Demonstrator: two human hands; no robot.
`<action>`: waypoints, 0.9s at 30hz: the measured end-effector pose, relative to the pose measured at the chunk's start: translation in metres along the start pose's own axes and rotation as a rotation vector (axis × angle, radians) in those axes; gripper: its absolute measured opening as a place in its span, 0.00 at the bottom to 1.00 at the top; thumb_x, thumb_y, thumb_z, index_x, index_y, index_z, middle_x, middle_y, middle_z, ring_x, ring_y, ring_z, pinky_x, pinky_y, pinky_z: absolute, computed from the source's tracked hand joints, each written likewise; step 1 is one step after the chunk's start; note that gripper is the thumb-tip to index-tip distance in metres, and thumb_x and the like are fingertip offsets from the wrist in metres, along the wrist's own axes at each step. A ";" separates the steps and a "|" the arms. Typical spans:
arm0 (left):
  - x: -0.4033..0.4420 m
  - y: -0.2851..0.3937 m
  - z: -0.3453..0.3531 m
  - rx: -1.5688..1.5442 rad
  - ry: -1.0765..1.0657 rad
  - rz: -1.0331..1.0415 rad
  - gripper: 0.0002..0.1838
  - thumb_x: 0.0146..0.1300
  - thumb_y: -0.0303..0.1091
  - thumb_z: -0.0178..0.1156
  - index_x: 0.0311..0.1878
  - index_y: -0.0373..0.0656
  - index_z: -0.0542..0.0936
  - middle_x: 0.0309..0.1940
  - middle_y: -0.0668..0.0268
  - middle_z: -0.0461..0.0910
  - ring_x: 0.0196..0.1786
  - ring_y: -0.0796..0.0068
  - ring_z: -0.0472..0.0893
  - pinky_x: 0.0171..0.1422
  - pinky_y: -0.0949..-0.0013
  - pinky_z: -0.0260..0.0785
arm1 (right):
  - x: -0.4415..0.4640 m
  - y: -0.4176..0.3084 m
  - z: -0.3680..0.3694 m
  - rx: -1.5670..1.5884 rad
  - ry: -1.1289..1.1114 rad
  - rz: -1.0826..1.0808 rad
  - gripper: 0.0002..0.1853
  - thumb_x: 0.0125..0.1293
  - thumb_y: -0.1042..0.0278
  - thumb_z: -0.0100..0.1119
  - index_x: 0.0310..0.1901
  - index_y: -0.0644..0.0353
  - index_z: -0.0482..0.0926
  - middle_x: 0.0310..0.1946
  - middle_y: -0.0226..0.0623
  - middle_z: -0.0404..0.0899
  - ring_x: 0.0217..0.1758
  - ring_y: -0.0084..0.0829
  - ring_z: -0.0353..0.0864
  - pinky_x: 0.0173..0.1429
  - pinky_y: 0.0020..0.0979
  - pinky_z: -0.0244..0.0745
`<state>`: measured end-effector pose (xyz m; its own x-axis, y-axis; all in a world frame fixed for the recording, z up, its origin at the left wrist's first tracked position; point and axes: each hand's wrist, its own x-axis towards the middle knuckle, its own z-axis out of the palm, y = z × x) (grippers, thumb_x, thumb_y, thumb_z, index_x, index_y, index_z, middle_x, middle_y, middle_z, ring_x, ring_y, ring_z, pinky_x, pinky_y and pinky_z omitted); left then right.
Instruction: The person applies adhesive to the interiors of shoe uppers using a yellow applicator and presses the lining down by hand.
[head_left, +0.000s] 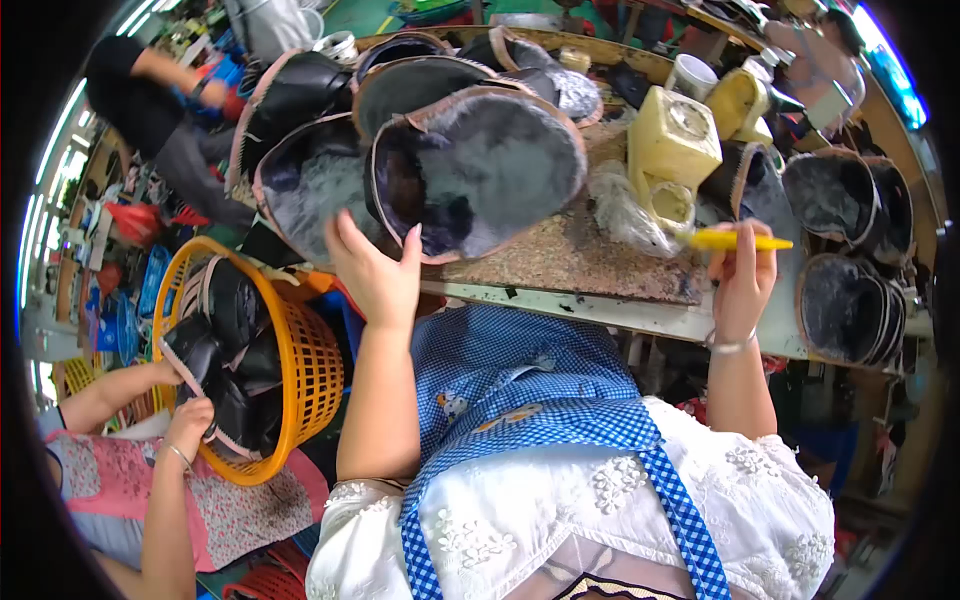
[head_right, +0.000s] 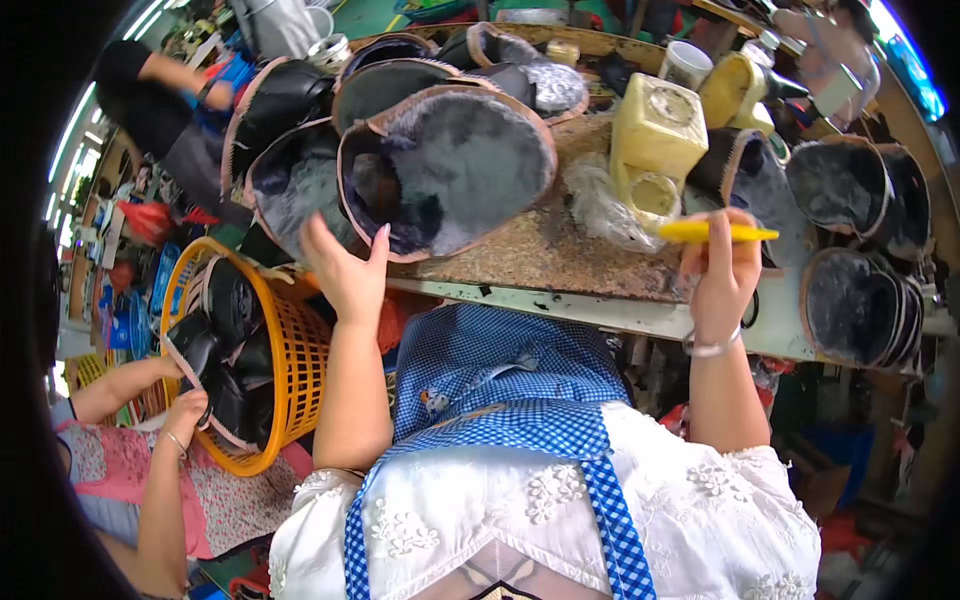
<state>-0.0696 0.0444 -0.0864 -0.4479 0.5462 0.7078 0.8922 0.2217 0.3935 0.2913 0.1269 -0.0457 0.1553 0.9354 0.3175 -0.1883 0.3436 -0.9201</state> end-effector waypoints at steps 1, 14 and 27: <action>-0.013 -0.022 0.019 -0.058 -0.296 -0.201 0.26 0.58 0.38 0.65 0.55 0.35 0.71 0.45 0.44 0.78 0.50 0.40 0.77 0.53 0.52 0.70 | 0.013 -0.001 -0.007 -0.130 -0.004 -0.114 0.08 0.72 0.66 0.55 0.43 0.62 0.72 0.31 0.37 0.81 0.18 0.17 0.68 0.22 0.19 0.62; -0.004 0.025 -0.061 0.052 -0.118 0.022 0.22 0.57 0.29 0.57 0.55 0.30 0.74 0.40 0.43 0.80 0.41 0.48 0.82 0.44 0.59 0.75 | 0.005 -0.016 0.091 -0.792 -0.529 -0.612 0.53 0.38 0.45 0.79 0.64 0.62 0.64 0.58 0.46 0.71 0.62 0.47 0.70 0.65 0.46 0.64; -0.057 0.015 -0.056 -0.540 -0.341 -0.296 0.15 0.73 0.26 0.49 0.59 0.32 0.68 0.54 0.56 0.74 0.57 0.67 0.74 0.63 0.68 0.66 | 0.025 -0.013 -0.057 0.007 0.005 0.092 0.11 0.66 0.76 0.58 0.48 0.64 0.82 0.43 0.28 0.83 0.45 0.20 0.78 0.53 0.26 0.74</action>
<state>-0.0339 -0.0289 -0.0874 -0.5452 0.7674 0.3374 0.5427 0.0163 0.8398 0.3528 0.1415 -0.0388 0.1416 0.9627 0.2306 -0.2085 0.2567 -0.9437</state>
